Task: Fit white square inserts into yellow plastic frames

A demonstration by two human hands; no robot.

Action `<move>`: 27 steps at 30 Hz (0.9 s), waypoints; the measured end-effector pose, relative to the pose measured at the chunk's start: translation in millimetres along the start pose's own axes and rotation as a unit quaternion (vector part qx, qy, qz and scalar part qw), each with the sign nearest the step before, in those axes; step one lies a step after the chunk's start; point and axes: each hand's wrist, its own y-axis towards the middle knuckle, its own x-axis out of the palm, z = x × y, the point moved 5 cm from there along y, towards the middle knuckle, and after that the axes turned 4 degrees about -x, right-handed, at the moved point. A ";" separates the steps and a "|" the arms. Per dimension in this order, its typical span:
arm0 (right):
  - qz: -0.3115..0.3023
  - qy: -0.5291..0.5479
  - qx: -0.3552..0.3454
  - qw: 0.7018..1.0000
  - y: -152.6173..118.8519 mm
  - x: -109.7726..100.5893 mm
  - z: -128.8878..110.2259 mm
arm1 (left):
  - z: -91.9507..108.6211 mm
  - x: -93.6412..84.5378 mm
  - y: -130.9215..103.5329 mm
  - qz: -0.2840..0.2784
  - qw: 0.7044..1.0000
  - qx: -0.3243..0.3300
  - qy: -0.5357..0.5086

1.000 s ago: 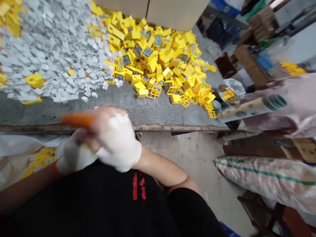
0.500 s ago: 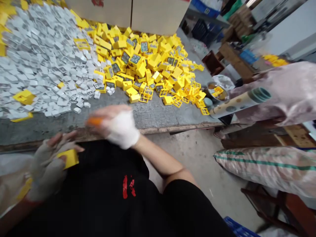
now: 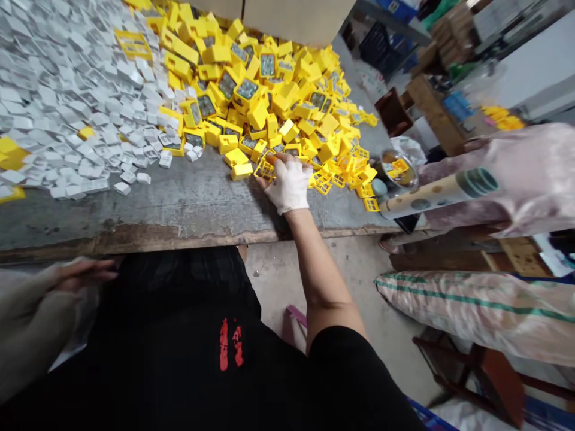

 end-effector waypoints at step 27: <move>-0.218 0.292 -0.143 0.920 40.2 80.9 -209.7 | 15.1 71.6 29.9 -0.097 0.851 -0.140 -0.496</move>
